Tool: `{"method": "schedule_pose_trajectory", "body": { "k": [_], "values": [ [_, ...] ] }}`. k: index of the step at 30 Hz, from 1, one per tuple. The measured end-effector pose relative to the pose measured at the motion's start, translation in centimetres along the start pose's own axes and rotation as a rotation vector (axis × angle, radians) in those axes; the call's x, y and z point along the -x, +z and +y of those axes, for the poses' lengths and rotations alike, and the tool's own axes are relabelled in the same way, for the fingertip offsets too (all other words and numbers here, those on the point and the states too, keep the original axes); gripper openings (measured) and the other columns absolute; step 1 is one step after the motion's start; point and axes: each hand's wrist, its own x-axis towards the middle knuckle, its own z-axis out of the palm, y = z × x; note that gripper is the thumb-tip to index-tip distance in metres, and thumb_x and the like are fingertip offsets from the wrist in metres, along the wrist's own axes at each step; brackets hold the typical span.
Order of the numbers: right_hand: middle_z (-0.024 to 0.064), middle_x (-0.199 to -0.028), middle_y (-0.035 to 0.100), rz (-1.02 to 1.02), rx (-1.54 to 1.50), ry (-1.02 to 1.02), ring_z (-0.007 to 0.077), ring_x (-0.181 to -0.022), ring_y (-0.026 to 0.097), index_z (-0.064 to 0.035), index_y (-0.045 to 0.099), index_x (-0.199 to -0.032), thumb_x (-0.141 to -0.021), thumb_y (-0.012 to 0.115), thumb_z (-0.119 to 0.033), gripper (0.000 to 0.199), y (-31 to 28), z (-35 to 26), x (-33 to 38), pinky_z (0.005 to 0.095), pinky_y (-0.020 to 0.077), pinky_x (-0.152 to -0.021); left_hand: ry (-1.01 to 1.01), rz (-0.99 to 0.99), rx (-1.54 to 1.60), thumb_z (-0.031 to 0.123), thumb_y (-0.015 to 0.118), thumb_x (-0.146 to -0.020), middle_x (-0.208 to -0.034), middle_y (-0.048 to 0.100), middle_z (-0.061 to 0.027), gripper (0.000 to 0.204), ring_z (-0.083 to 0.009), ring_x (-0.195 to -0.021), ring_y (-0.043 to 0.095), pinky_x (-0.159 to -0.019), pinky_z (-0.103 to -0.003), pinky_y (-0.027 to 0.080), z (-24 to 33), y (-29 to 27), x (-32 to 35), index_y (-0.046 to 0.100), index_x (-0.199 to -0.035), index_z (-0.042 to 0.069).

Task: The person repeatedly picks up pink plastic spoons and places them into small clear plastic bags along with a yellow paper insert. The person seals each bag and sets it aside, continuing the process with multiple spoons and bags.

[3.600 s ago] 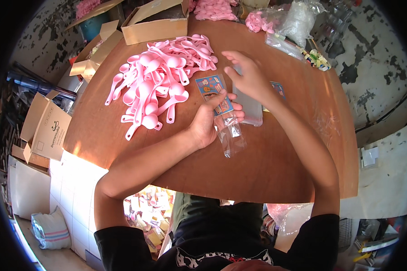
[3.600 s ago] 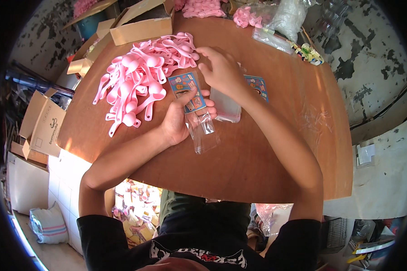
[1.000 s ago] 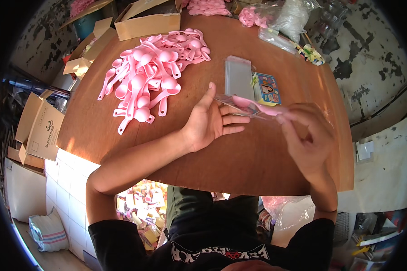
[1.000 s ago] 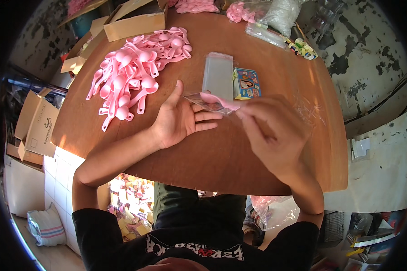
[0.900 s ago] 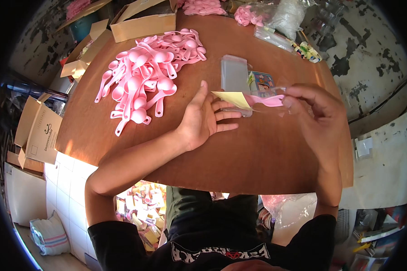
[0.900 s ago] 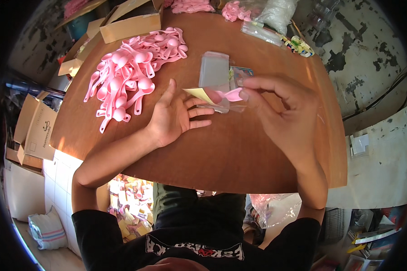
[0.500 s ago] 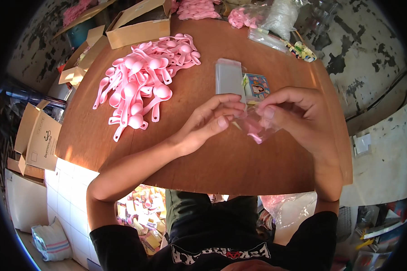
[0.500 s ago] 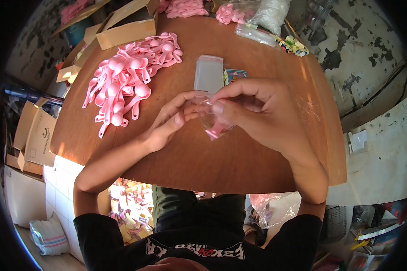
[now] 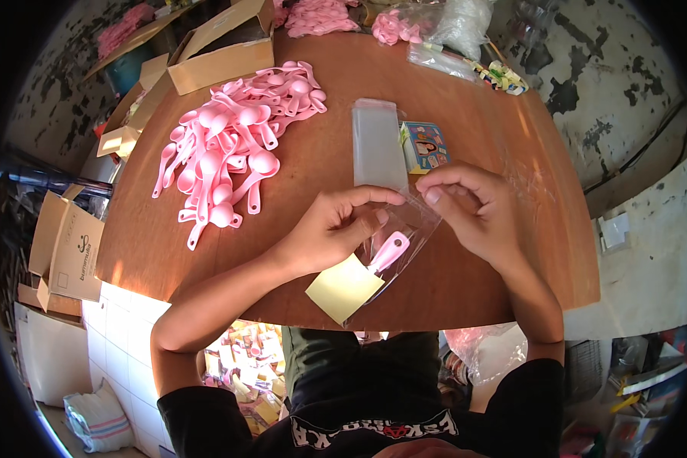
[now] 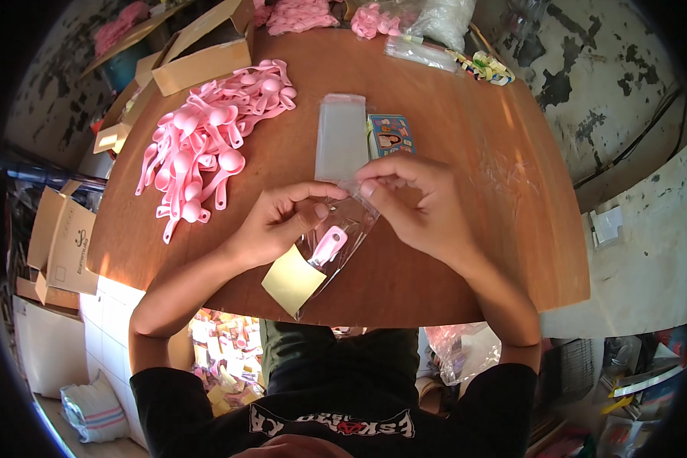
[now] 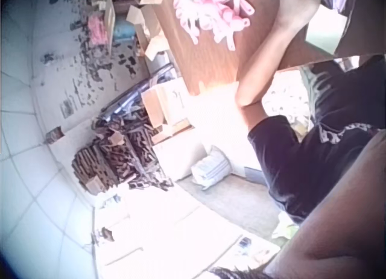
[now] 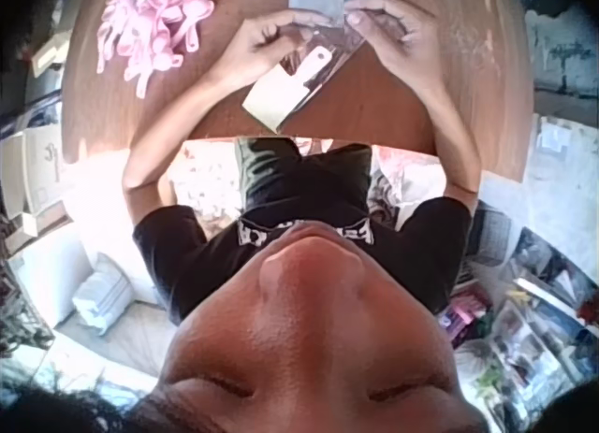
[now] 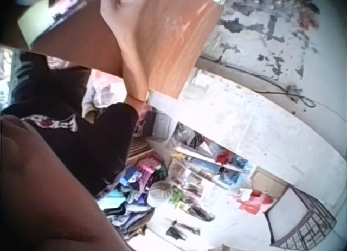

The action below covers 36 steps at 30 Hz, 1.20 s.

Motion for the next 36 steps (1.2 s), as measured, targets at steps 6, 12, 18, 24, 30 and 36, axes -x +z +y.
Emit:
{"method": "schedule_pose_trajectory", "body": {
  "k": [6, 12, 18, 24, 30, 36],
  "values": [
    [0.0058, -0.082, 0.063, 0.032, 0.471, -0.363, 0.0243, -0.071, 0.062, -0.0049, 0.070, -0.083, -0.074, 0.074, -0.004, 0.009, 1.3, 0.7, 0.9, 0.0339, 0.0511, -0.064, -0.001, -0.004, -0.206, 0.001, 0.054, -0.094, -0.071, 0.066, -0.0062, 0.030, -0.0053, -0.063, 0.057, -0.061, -0.026, 0.049, 0.1, 0.6, 0.1, 0.062, -0.123, 0.000],
    [0.0040, -0.074, 0.056, 0.027, 0.620, -0.391, 0.0217, -0.066, 0.059, -0.0055, 0.061, -0.073, -0.067, 0.071, 0.000, 0.013, 1.7, 1.3, 1.4, 0.0362, 0.0493, -0.057, 0.228, 0.004, -0.492, 0.004, 0.058, -0.092, -0.068, 0.063, -0.0072, 0.033, -0.0031, -0.058, 0.052, -0.054, -0.024, 0.045, -0.1, 1.1, 0.1, 0.062, -0.125, 0.002],
    [0.0079, -0.073, 0.057, -0.030, 0.440, -0.244, 0.0245, -0.064, 0.057, -0.0039, 0.055, -0.071, -0.063, 0.066, 0.005, 0.016, 1.5, 2.0, 1.6, 0.0347, 0.0479, -0.058, 0.219, -0.087, -0.490, 0.001, 0.057, -0.089, -0.094, 0.069, -0.0209, 0.036, -0.0296, -0.078, 0.070, -0.071, -0.034, 0.054, -0.1, 1.1, 0.6, 0.061, -0.125, 0.000],
    [0.0062, -0.074, 0.059, 0.012, 0.267, -0.334, 0.0224, -0.064, 0.060, -0.0046, 0.058, -0.073, -0.064, 0.068, 0.003, 0.015, 0.7, 1.8, 0.7, 0.0320, 0.0482, -0.058, 0.063, -0.080, -0.308, 0.003, 0.054, -0.097, -0.076, 0.069, -0.0049, 0.032, -0.0039, -0.067, 0.057, -0.061, -0.023, 0.048, 0.0, 1.0, 0.4, 0.060, -0.129, 0.002],
    [0.0050, -0.081, 0.062, -0.012, 0.452, -0.367, 0.0225, -0.065, 0.061, -0.0046, 0.066, -0.080, -0.071, 0.074, -0.001, 0.013, 1.1, 1.3, 0.9, 0.0331, 0.0498, -0.058, 0.087, -0.006, -0.254, 0.002, 0.052, -0.095, -0.076, 0.068, -0.0088, 0.033, -0.0079, -0.067, 0.060, -0.065, -0.027, 0.050, -0.5, 1.1, 0.2, 0.060, -0.128, 0.002],
    [0.0023, -0.084, 0.063, -0.025, 0.580, -0.416, 0.0218, -0.066, 0.063, -0.0060, 0.067, -0.080, -0.075, 0.072, -0.007, 0.008, 1.3, 1.8, 1.6, 0.0347, 0.0510, -0.057, 0.209, 0.006, -0.403, 0.002, 0.053, -0.094, -0.071, 0.068, -0.0065, 0.036, -0.0042, -0.063, 0.057, -0.058, -0.025, 0.048, -0.4, 1.5, 0.2, 0.059, -0.130, 0.002]
  ]
}}
